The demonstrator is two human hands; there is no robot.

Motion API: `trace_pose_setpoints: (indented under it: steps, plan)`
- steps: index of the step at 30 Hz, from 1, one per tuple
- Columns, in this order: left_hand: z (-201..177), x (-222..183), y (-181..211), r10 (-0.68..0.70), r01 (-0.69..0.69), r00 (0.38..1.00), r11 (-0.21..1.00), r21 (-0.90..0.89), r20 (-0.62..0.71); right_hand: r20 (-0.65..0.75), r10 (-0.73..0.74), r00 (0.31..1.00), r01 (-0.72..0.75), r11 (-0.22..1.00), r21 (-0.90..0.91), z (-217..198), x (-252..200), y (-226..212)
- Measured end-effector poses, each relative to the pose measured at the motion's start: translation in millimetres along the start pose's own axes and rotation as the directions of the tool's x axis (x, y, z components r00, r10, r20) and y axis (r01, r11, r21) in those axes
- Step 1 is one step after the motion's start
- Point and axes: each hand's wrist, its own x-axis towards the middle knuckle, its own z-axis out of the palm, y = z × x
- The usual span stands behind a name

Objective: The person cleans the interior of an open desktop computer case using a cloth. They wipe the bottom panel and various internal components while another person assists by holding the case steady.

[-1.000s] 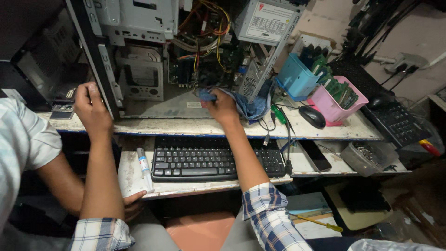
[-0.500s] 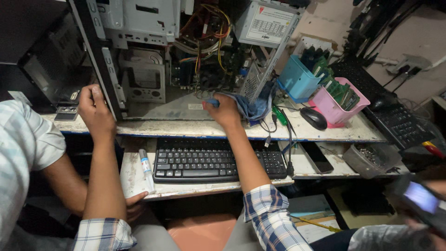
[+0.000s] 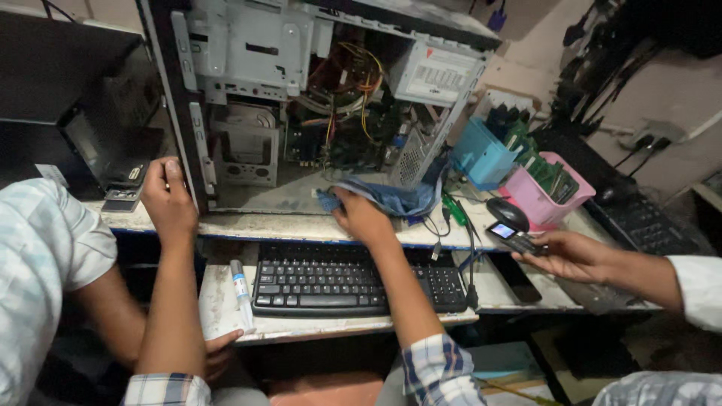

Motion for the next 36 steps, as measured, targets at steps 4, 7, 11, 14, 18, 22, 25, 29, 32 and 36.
trace_pose_setpoints:
  steps: [4,7,11,14,18,22,25,29,32,36]
  plan:
    - [-1,0,4,0.104,-0.104,0.994,0.995,0.006,-0.015,-0.086,-0.077,0.993,0.073,0.996,-0.047,-17,-18,-28]
    - [-5,-1,13,0.130,-0.130,0.991,0.991,0.002,-0.021,-0.051,0.160,0.986,-0.164,0.985,-0.063,-18,-39,-49]
    - [-4,-16,29,0.212,-0.208,0.976,0.975,0.074,-0.042,-0.363,-0.003,0.932,-0.012,0.999,-0.038,-14,-63,-54]
    - [-4,-35,38,0.412,-0.393,0.911,0.890,0.231,-0.039,-0.474,0.040,0.879,-0.014,0.998,0.058,-10,-74,-45]
    - [6,-50,48,0.572,-0.582,0.811,0.770,0.260,0.120,-0.566,0.179,0.805,-0.163,0.983,0.080,-12,-76,-33]
    - [19,-65,59,0.566,-0.674,0.734,0.674,0.302,0.375,-0.692,0.093,0.716,-0.159,0.987,-0.032,-14,-80,-21]
    - [23,-71,65,0.492,-0.659,0.731,0.687,0.305,0.472,-0.744,0.114,0.658,-0.258,0.963,-0.081,-14,-83,-7]
    - [26,-72,70,0.453,-0.627,0.755,0.711,0.319,0.474,-0.832,0.094,0.546,-0.343,0.932,-0.120,-19,-93,13]
    - [26,-68,72,0.477,-0.644,0.746,0.693,0.323,0.464,-0.829,0.174,0.531,-0.367,0.929,-0.040,-31,-88,19]
    - [25,-68,75,0.462,-0.639,0.746,0.700,0.319,0.479,-0.715,0.225,0.661,-0.297,0.954,0.026,-70,-64,22]
